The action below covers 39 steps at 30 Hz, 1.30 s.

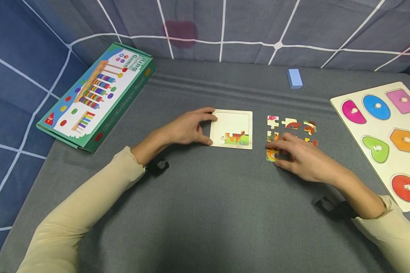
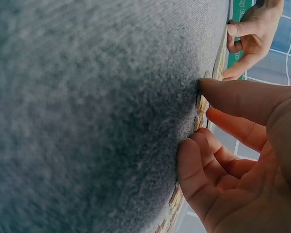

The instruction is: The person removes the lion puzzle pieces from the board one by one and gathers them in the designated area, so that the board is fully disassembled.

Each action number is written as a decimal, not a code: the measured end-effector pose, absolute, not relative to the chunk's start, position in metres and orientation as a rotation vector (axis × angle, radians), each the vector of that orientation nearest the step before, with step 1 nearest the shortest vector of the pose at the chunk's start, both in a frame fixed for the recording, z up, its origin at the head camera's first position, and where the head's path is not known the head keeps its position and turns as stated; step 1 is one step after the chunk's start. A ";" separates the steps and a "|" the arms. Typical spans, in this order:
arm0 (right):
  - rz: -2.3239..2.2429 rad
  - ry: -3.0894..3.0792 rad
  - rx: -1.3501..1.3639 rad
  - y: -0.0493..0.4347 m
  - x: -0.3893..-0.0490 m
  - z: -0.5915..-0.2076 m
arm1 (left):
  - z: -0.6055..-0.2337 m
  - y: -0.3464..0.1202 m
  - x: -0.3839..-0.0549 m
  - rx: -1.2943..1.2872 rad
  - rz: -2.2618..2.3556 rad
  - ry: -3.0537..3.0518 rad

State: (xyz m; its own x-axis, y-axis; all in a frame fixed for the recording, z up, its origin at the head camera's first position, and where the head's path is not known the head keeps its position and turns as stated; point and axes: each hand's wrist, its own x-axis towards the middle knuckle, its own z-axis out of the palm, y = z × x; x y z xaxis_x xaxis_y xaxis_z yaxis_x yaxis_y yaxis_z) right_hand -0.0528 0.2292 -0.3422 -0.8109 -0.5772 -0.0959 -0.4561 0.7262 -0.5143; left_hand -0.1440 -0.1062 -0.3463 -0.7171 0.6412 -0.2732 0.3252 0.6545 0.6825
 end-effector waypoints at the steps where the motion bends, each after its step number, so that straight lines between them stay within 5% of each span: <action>1: -0.704 2.680 -0.816 0.229 -0.053 -0.342 | -0.346 -0.106 -0.144 0.752 0.843 2.373; 39: -0.750 2.657 -0.869 0.223 -0.058 -0.331 | -0.342 -0.108 -0.143 0.743 0.834 2.366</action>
